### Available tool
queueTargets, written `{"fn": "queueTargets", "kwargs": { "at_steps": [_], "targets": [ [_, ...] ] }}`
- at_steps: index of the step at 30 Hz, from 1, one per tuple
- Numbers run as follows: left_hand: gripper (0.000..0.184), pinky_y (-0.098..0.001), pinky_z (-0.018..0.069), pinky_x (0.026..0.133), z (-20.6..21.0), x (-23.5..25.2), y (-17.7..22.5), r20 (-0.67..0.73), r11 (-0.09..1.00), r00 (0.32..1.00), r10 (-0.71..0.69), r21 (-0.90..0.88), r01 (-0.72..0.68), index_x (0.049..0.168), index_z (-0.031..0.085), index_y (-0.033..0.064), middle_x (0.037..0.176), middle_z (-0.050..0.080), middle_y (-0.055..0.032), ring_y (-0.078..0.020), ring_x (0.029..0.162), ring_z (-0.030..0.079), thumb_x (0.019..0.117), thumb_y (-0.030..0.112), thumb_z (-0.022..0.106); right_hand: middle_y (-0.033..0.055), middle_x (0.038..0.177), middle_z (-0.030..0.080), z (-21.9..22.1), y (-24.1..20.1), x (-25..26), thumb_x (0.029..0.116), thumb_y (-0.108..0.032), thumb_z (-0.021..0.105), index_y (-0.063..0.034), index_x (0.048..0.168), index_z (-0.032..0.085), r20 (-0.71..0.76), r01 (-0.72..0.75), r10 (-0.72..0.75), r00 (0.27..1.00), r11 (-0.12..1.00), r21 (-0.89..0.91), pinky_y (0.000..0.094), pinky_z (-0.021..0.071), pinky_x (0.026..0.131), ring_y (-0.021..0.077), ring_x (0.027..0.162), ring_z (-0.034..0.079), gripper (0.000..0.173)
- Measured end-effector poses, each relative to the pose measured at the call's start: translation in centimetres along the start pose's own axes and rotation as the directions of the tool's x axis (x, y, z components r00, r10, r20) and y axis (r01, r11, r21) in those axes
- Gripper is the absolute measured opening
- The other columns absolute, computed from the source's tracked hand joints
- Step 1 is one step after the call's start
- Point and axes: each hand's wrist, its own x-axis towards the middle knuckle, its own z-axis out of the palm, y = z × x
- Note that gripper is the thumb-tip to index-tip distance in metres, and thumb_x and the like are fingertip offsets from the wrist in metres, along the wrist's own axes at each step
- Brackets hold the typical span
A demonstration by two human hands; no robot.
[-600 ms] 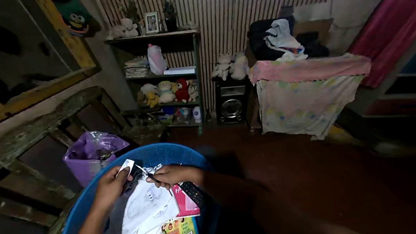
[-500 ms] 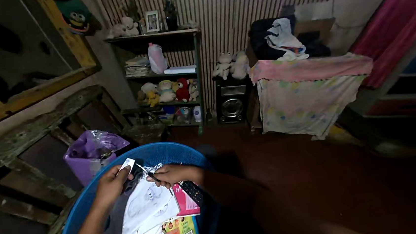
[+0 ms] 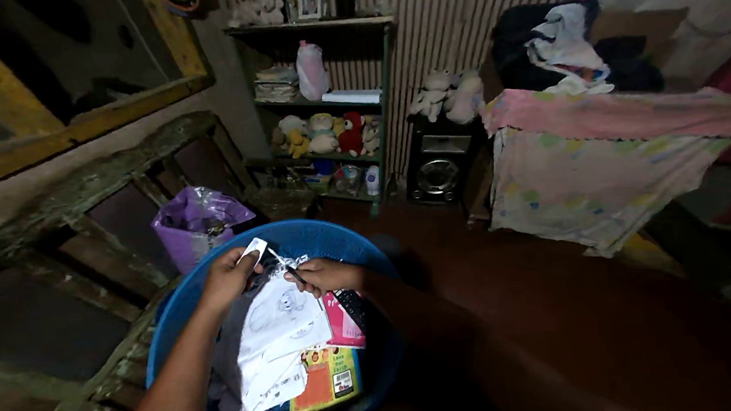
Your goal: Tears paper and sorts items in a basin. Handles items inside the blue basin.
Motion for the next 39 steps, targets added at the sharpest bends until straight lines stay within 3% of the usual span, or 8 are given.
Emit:
{"fn": "queueTargets", "kwargs": {
  "at_steps": [14,21,25,32,39],
  "targets": [
    [0.028,-0.027,0.0491,0.053,0.2,-0.2,0.2,0.025,0.999,1.0,0.001,-0.038,0.0,0.111,0.066,0.0064,0.083,0.071,-0.0062,-0.0119,0.057,0.058,0.1081,0.031,0.055,0.001,0.073,0.058,-0.6,0.7,0.9,0.1078,-0.054,0.04,-0.0053,0.1,0.062,0.032,0.004,-0.005,0.999,1.0,0.027,0.0273,0.0506,0.054,0.0109,0.056,0.056,0.054],
    [0.028,-0.0243,0.0487,0.052,0.8,-0.3,0.3,0.176,0.99,0.984,-0.026,-0.135,0.051,0.112,0.066,0.0058,0.084,0.071,-0.0073,-0.011,0.057,0.058,0.1091,0.031,0.052,0.0,0.071,0.056,-0.6,0.5,0.7,0.1089,-0.049,0.041,-0.0052,0.1,0.062,0.025,0.023,-0.024,0.999,0.997,0.069,0.0244,0.0491,0.052,0.0091,0.055,0.055,0.05],
    [0.03,-0.0273,0.0537,0.056,1.2,-0.3,0.2,0.248,0.977,0.967,-0.064,-0.184,0.112,0.117,0.063,0.0053,0.086,0.073,-0.0102,-0.0146,0.062,0.064,0.1098,0.031,0.05,0.0008,0.073,0.056,-0.6,0.4,0.6,0.109,-0.05,0.041,-0.0053,0.101,0.062,0.025,0.022,-0.024,0.999,0.998,0.057,0.0246,0.0492,0.053,0.0095,0.057,0.056,0.05],
    [0.03,-0.0299,0.0561,0.059,1.1,-0.3,0.7,0.291,0.961,0.954,-0.066,-0.238,0.139,0.118,0.061,0.0033,0.087,0.073,-0.0124,-0.0172,0.065,0.067,0.1103,0.029,0.049,0.0006,0.069,0.056,-0.5,0.8,0.8,0.1086,-0.049,0.043,-0.0056,0.096,0.062,0.021,0.071,-0.073,0.997,0.994,0.089,0.025,0.0505,0.053,0.01,0.056,0.057,0.05],
    [0.028,-0.0315,0.0584,0.062,1.1,-0.4,1.0,0.303,0.948,0.952,-0.054,-0.285,0.144,0.117,0.06,0.0017,0.088,0.073,-0.0134,-0.018,0.067,0.069,0.1105,0.026,0.048,0.0021,0.072,0.058,-0.3,0.6,0.8,0.1102,-0.044,0.041,-0.0036,0.1,0.062,0.024,0.093,-0.095,0.995,0.993,0.075,0.0261,0.0524,0.056,0.011,0.059,0.059,0.047]
  ]
}}
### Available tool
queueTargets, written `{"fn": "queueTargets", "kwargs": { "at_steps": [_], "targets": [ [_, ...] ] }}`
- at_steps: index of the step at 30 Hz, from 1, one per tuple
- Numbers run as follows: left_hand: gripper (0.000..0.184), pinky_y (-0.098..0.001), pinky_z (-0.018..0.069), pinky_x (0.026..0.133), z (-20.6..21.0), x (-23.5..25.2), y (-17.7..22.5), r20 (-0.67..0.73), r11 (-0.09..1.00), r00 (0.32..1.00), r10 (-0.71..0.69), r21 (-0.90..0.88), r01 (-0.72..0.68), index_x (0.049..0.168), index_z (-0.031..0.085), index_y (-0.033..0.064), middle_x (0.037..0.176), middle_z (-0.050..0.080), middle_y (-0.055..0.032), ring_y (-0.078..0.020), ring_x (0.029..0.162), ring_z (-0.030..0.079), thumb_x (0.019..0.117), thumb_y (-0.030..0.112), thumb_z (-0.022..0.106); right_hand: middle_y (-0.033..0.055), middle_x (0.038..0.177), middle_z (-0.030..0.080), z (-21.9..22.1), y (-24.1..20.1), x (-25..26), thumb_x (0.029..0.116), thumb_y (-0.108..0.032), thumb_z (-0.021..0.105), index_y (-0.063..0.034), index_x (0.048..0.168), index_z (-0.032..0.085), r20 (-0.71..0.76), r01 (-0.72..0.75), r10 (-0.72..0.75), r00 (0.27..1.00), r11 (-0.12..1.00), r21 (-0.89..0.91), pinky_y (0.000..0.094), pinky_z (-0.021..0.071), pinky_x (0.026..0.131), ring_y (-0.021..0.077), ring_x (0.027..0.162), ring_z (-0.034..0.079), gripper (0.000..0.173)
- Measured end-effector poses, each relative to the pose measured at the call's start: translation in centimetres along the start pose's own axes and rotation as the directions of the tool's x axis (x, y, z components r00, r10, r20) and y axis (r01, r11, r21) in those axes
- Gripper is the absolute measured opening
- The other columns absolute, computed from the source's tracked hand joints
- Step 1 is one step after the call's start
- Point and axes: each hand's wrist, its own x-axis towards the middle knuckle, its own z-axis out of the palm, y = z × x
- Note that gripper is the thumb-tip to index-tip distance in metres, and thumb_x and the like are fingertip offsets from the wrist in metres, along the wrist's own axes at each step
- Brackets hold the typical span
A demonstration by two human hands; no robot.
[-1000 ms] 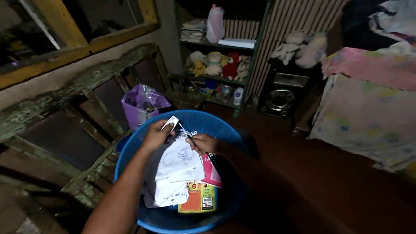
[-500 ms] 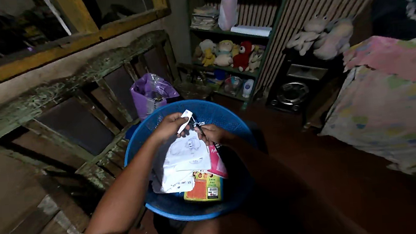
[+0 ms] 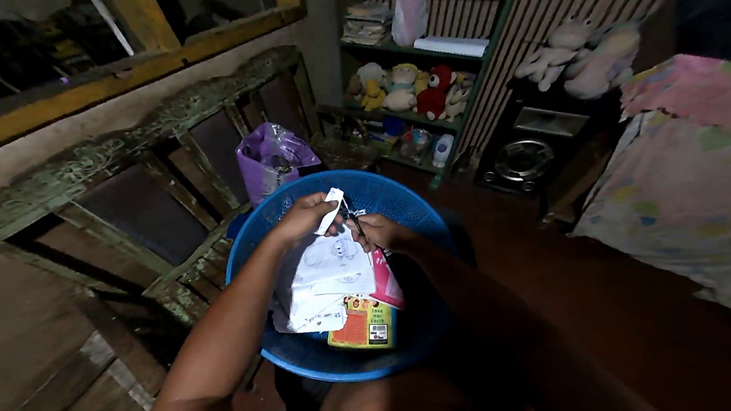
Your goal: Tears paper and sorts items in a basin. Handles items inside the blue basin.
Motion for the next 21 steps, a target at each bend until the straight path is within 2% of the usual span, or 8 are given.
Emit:
{"fn": "queueTargets", "kwargs": {
  "at_steps": [5,8,16,21],
  "targets": [
    [0.028,-0.0285,0.0574,0.064,0.9,-0.7,0.3,-0.006,1.0,1.0,0.008,0.019,-0.008,0.116,0.061,0.003,0.089,0.073,-0.0112,-0.0151,0.069,0.068,0.1104,0.026,0.047,0.0004,0.073,0.057,0.2,-0.5,-0.2,0.1097,-0.051,0.035,-0.006,0.098,0.061,-0.01,-0.02,0.021,1.0,0.999,0.034,0.0254,0.0512,0.055,0.01,0.058,0.058,0.053],
    [0.028,-0.0334,0.0599,0.069,0.3,0.0,0.0,0.017,1.0,1.0,0.009,-0.019,-0.008,0.118,0.061,0.0,0.093,0.074,-0.0155,-0.0197,0.075,0.072,0.1096,0.024,0.05,0.001,0.073,0.057,0.2,-0.5,-0.2,0.1101,-0.048,0.037,-0.0051,0.097,0.062,-0.018,0.004,-0.004,1.0,0.999,0.035,0.0257,0.0514,0.056,0.0105,0.058,0.057,0.051],
    [0.026,-0.0302,0.0583,0.066,0.9,-0.7,0.7,-0.033,1.0,0.999,0.008,0.01,-0.007,0.114,0.061,0.0016,0.09,0.073,-0.0129,-0.0169,0.071,0.069,0.1107,0.023,0.047,0.0015,0.07,0.057,0.0,-0.6,-0.3,0.11,-0.039,0.045,-0.0042,0.096,0.063,-0.023,0.022,-0.023,0.999,1.0,-0.004,0.0245,0.0504,0.055,0.01,0.057,0.057,0.042],
    [0.027,-0.0351,0.06,0.07,0.1,0.1,-0.3,0.007,1.0,1.0,0.016,-0.013,-0.016,0.115,0.061,0.0005,0.093,0.073,-0.0151,-0.0211,0.075,0.071,0.1099,0.025,0.049,0.002,0.072,0.058,-0.1,-0.6,-0.4,0.1104,-0.037,0.045,-0.004,0.096,0.063,-0.017,0.021,-0.021,1.0,1.0,-0.018,0.0249,0.0515,0.056,0.0102,0.058,0.058,0.04]
  ]
}}
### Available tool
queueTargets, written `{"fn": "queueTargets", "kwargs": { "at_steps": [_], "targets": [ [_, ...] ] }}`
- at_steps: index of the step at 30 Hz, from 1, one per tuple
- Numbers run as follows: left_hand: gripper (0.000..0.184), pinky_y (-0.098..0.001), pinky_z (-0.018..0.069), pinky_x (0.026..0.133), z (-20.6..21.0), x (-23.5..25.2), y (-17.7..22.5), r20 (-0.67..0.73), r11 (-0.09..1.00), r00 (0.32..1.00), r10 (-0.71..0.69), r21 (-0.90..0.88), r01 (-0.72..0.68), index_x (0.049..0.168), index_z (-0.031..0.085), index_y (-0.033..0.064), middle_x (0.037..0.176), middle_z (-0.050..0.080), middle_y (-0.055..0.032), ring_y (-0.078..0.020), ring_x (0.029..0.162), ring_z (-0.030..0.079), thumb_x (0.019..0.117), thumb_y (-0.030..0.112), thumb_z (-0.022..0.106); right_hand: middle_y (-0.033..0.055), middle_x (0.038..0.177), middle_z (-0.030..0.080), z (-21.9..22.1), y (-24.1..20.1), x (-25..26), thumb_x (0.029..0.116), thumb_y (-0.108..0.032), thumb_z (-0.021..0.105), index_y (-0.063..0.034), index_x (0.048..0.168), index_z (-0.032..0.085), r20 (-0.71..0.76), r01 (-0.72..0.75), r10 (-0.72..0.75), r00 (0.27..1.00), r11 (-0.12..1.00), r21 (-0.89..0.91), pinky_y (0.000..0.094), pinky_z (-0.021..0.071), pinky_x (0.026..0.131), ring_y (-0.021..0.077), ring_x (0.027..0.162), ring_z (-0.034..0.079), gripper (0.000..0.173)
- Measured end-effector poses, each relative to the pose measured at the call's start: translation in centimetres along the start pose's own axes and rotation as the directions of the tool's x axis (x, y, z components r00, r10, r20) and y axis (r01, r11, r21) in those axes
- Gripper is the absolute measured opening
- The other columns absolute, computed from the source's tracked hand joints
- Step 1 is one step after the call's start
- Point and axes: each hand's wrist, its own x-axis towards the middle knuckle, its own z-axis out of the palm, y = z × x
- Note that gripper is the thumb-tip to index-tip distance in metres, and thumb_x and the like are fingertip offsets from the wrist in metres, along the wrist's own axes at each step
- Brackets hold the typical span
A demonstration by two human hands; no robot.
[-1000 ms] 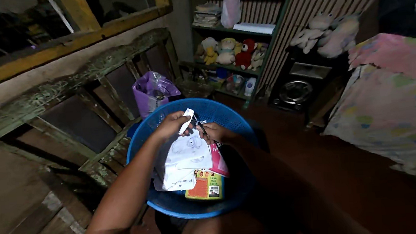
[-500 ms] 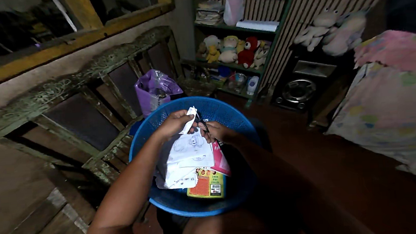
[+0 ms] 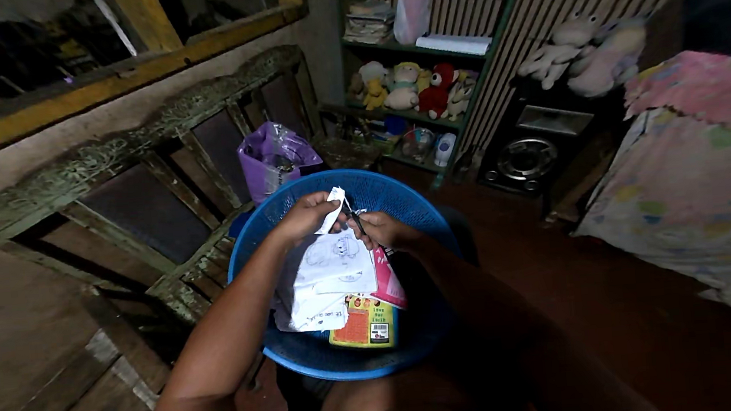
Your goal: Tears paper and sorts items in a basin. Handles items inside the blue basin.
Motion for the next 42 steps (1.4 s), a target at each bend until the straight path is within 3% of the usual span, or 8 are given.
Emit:
{"fn": "queueTargets", "kwargs": {
  "at_steps": [5,11,19,27,38,42],
  "targets": [
    [0.025,-0.0303,0.0579,0.066,0.8,-0.9,0.8,-0.055,0.999,0.998,-0.019,0.031,0.021,0.114,0.061,0.0033,0.089,0.072,-0.011,-0.0163,0.07,0.068,0.11,0.025,0.049,0.0015,0.073,0.057,-0.1,0.1,0.0,0.1101,-0.038,0.045,-0.0049,0.097,0.062,0.012,-0.01,0.009,1.0,1.0,0.015,0.0256,0.0524,0.058,0.0101,0.059,0.058,0.04],
    [0.026,-0.033,0.0587,0.068,0.2,-0.1,0.0,0.024,0.999,1.0,-0.009,0.048,0.008,0.114,0.062,0.0011,0.091,0.072,-0.0129,-0.018,0.071,0.068,0.1093,0.023,0.05,0.0011,0.073,0.057,0.0,-0.2,0.1,0.1101,-0.049,0.036,-0.0056,0.096,0.06,0.015,-0.034,0.033,0.999,0.998,0.054,0.0264,0.0525,0.057,0.0107,0.058,0.058,0.052],
    [0.027,-0.0297,0.0573,0.064,0.6,-0.7,0.7,-0.03,0.998,1.0,0.001,0.058,0.001,0.116,0.062,0.002,0.09,0.072,-0.0118,-0.0162,0.069,0.067,0.1103,0.024,0.048,0.001,0.07,0.056,-0.2,0.0,0.0,0.1109,-0.037,0.042,-0.004,0.095,0.062,-0.01,0.009,-0.009,1.0,0.999,0.043,0.026,0.0508,0.055,0.0103,0.056,0.056,0.042],
    [0.028,-0.031,0.0569,0.062,-0.5,0.3,0.0,-0.105,0.999,0.994,0.022,0.047,-0.017,0.117,0.063,0.0015,0.088,0.072,-0.012,-0.0167,0.067,0.066,0.109,0.025,0.05,0.0017,0.073,0.057,-0.4,0.7,0.4,0.1083,-0.052,0.041,-0.0066,0.095,0.061,0.035,-0.051,0.049,0.998,0.997,0.054,0.0274,0.0529,0.057,0.0117,0.058,0.058,0.051],
    [0.026,-0.027,0.0496,0.053,-0.9,0.3,0.1,-0.075,0.993,0.995,0.061,0.101,-0.053,0.103,0.067,0.0034,0.073,0.065,-0.0057,-0.0123,0.057,0.057,0.1053,0.023,0.05,0.0016,0.071,0.057,-0.4,0.7,0.3,0.1087,-0.051,0.04,-0.0067,0.094,0.061,0.061,-0.025,0.022,0.998,0.998,0.058,0.0264,0.0516,0.055,0.0117,0.058,0.058,0.051],
    [0.027,-0.0263,0.0489,0.053,-1.1,0.3,-0.2,-0.041,0.992,0.998,0.055,0.115,-0.05,0.104,0.067,0.0033,0.074,0.065,-0.0057,-0.0118,0.057,0.057,0.1056,0.024,0.05,0.0012,0.072,0.057,-0.4,0.6,0.2,0.1087,-0.051,0.041,-0.0073,0.094,0.061,0.073,-0.023,0.018,0.997,0.997,0.07,0.0265,0.0517,0.055,0.0114,0.057,0.058,0.05]
  ]
}}
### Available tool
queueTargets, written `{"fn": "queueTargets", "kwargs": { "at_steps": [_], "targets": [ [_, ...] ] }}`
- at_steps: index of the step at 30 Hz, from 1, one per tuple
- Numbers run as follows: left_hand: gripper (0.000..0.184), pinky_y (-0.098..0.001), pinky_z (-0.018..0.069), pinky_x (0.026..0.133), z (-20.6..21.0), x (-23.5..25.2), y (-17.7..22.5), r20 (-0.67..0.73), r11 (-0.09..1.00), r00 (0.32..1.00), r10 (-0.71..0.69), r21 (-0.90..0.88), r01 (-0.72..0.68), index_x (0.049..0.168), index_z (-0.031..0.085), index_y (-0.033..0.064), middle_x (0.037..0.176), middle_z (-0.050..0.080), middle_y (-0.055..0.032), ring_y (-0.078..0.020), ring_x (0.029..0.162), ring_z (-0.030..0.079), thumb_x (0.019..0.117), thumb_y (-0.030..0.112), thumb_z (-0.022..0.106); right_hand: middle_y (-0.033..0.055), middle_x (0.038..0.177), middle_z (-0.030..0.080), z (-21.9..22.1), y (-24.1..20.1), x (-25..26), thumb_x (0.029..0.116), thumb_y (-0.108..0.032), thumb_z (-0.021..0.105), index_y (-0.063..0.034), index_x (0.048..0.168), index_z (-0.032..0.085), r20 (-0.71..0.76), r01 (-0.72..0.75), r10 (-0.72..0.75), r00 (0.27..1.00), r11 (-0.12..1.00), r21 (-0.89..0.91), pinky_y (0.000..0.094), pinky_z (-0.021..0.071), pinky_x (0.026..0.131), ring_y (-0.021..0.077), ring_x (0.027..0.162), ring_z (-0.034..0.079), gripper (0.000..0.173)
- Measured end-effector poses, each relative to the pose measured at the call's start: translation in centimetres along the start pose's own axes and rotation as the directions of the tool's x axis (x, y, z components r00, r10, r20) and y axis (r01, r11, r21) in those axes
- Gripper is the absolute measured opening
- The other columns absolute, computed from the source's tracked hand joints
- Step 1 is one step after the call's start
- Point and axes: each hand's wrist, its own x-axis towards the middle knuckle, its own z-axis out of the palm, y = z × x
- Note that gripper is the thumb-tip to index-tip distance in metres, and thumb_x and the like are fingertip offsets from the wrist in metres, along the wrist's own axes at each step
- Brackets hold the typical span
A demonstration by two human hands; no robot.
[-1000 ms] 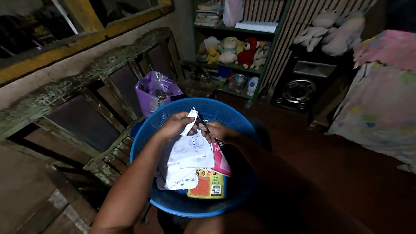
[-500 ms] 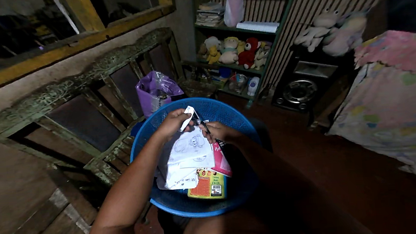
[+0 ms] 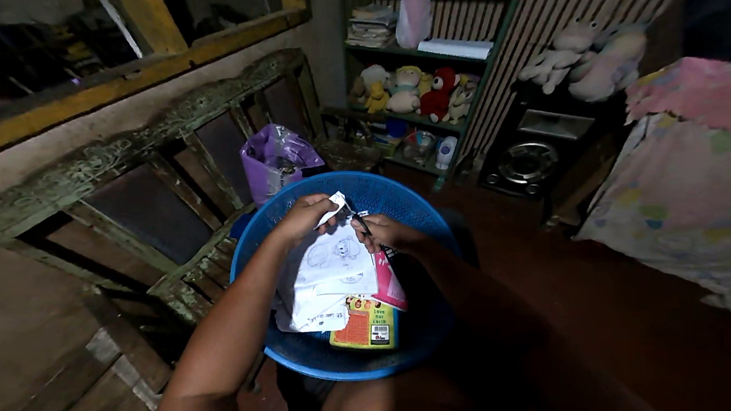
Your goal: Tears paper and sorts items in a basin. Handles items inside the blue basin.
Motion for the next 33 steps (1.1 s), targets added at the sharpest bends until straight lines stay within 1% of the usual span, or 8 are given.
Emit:
{"fn": "queueTargets", "kwargs": {
  "at_steps": [3,12,15,19,23,28,31,33],
  "targets": [
    [0.027,-0.0252,0.0476,0.051,0.1,-0.2,0.1,-0.004,1.0,1.0,-0.007,0.001,0.007,0.104,0.068,0.0032,0.074,0.065,-0.0058,-0.011,0.055,0.056,0.1058,0.024,0.05,0.0003,0.071,0.056,0.0,0.0,0.0,0.1082,-0.051,0.042,-0.0077,0.093,0.06,-0.001,-0.001,0.001,1.0,1.0,-0.005,0.0261,0.0512,0.055,0.0106,0.057,0.057,0.05],
    [0.027,-0.0254,0.0476,0.053,0.1,-0.5,0.5,-0.004,1.0,1.0,-0.014,-0.002,0.014,0.102,0.067,0.0042,0.072,0.063,-0.0049,-0.0109,0.056,0.055,0.1061,0.025,0.05,-0.0004,0.071,0.056,0.1,-0.3,-0.2,0.1096,-0.041,0.045,-0.0068,0.095,0.061,0.002,0.023,-0.023,1.0,1.0,-0.019,0.024,0.0496,0.054,0.0086,0.056,0.055,0.041],
    [0.027,-0.0258,0.0484,0.053,-0.2,-0.3,0.3,0.013,1.0,1.0,-0.009,-0.016,0.009,0.105,0.067,0.0032,0.073,0.064,-0.006,-0.0118,0.057,0.057,0.1056,0.024,0.05,0.0002,0.068,0.055,0.0,-0.3,-0.2,0.1093,-0.044,0.045,-0.0063,0.093,0.062,-0.002,0.017,-0.017,1.0,1.0,0.003,0.025,0.0499,0.054,0.01,0.055,0.055,0.045],
    [0.025,-0.0238,0.0473,0.051,0.1,-0.9,0.6,0.011,1.0,1.0,-0.001,0.008,0.001,0.105,0.068,0.0052,0.073,0.063,-0.0038,-0.0094,0.054,0.054,0.105,0.025,0.052,-0.0001,0.067,0.054,-0.2,-0.2,-0.3,0.1095,-0.046,0.042,-0.0077,0.092,0.061,0.016,0.032,-0.033,0.999,0.999,0.025,0.0253,0.0497,0.054,0.0102,0.055,0.055,0.046],
    [0.024,-0.023,0.0464,0.051,0.0,-1.0,0.7,0.038,1.0,0.999,-0.011,-0.015,0.012,0.104,0.066,0.0051,0.071,0.061,-0.0032,-0.0087,0.054,0.053,0.1049,0.024,0.051,0.0005,0.069,0.056,-0.1,-0.4,-0.4,0.1094,-0.04,0.046,-0.0065,0.093,0.062,0.003,0.049,-0.049,0.999,0.999,0.013,0.0244,0.0488,0.054,0.009,0.055,0.054,0.041],
    [0.024,-0.0247,0.0474,0.051,-0.6,-0.5,0.8,0.07,0.999,0.998,-0.007,-0.05,0.011,0.104,0.067,0.0036,0.071,0.062,-0.0046,-0.0104,0.056,0.055,0.1038,0.022,0.051,0.0005,0.07,0.057,0.0,-0.7,-0.5,0.1095,-0.035,0.048,-0.0048,0.094,0.063,-0.009,0.038,-0.038,0.999,0.999,-0.007,0.0236,0.0484,0.053,0.0083,0.055,0.054,0.037],
    [0.025,-0.0249,0.0478,0.052,-0.6,-0.5,0.9,0.058,0.999,0.998,-0.002,-0.045,0.004,0.105,0.066,0.0034,0.072,0.062,-0.0051,-0.0107,0.056,0.056,0.1044,0.023,0.051,0.0004,0.068,0.056,0.0,-0.6,-0.5,0.1096,-0.039,0.046,-0.0048,0.093,0.063,-0.018,0.042,-0.042,0.999,0.999,0.005,0.0251,0.0498,0.053,0.0093,0.054,0.054,0.041],
    [0.025,-0.0256,0.0482,0.052,-0.5,-0.5,1.0,0.011,0.999,1.0,0.006,-0.041,-0.006,0.105,0.066,0.0033,0.073,0.065,-0.0058,-0.0112,0.056,0.057,0.1047,0.024,0.051,0.0005,0.067,0.055,-0.1,-0.5,-0.4,0.11,-0.043,0.042,-0.0058,0.093,0.06,-0.005,0.04,-0.039,0.999,0.999,0.029,0.0258,0.0509,0.055,0.0102,0.055,0.055,0.045]
  ]
}}
